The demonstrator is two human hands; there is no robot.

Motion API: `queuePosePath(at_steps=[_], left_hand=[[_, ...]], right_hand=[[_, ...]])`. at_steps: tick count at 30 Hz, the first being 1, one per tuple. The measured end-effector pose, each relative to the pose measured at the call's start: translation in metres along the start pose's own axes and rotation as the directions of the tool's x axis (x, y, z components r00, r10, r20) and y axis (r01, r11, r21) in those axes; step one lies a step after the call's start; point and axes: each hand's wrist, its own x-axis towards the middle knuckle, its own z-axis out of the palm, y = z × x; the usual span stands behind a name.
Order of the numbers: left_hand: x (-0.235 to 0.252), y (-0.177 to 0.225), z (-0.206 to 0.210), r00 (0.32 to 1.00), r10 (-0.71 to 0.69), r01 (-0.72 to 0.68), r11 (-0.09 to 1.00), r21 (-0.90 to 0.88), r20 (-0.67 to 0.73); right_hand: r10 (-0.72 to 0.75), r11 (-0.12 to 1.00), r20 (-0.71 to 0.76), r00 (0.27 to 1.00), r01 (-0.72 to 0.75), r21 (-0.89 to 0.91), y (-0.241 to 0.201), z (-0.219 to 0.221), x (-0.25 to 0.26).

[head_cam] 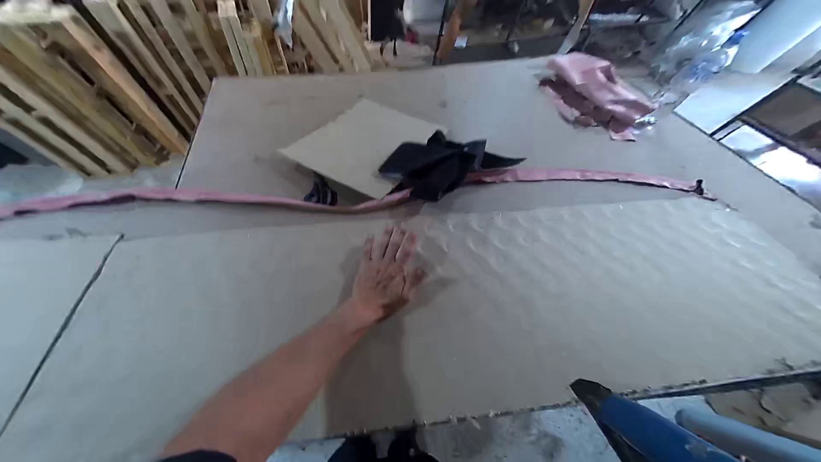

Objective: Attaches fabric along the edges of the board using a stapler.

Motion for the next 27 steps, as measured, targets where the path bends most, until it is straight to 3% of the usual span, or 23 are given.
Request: queuePosePath(at_steps=[3, 6, 8, 10, 13, 16, 19, 21, 24, 27], left_hand=[[0.009, -0.006, -0.016, 0.996, -0.029, 0.023, 0.997, -0.073, -0.088], [0.023, -0.012, -0.049, 0.959, -0.177, 0.158, 0.982, -0.101, -0.222], [0.009, -0.016, -0.025, 0.968, -0.209, 0.204, 0.978, -0.051, -0.139], [0.010, -0.021, -0.016, 0.972, -0.233, 0.233, 0.972, 0.003, 0.030], [-0.025, -0.001, -0.026, 0.912, -0.313, 0.324, 0.946, 0.002, 0.264], [-0.094, 0.026, -0.023, 0.894, -0.334, 0.372, 0.925, -0.081, 0.300], [-0.153, 0.052, -0.020, 0.909, -0.375, 0.396, 0.913, -0.098, 0.180], [-0.179, 0.071, -0.036, 0.916, -0.381, 0.394, 0.913, -0.104, 0.123], [-0.189, 0.080, -0.047, 0.918, -0.371, 0.383, 0.922, -0.066, 0.136], [-0.188, 0.081, -0.042, 0.913, -0.385, 0.394, 0.918, -0.048, 0.138]], right_hand=[[-0.010, 0.998, -0.024, 1.000, 0.011, 0.062, 0.003, 0.009, 0.003], [-0.071, 0.996, -0.018, 0.997, 0.072, 0.046, -0.016, 0.012, 0.014], [-0.172, 0.984, 0.021, 0.985, 0.173, -0.052, -0.038, 0.002, 0.026], [-0.316, 0.921, 0.049, 0.947, 0.319, -0.222, -0.070, -0.011, 0.040], [-0.380, 0.807, 0.218, 0.899, 0.438, -0.396, -0.142, -0.020, 0.082], [-0.528, 0.652, 0.380, 0.760, 0.649, -0.392, -0.228, 0.016, 0.154], [-0.501, 0.598, 0.543, 0.674, 0.723, -0.346, -0.280, 0.067, 0.232], [-0.434, 0.628, 0.600, 0.672, 0.703, -0.334, -0.306, 0.088, 0.264], [-0.382, 0.669, 0.628, 0.678, 0.672, -0.319, -0.329, 0.097, 0.279], [-0.277, 0.644, 0.689, 0.670, 0.661, -0.384, -0.317, 0.130, 0.279]])
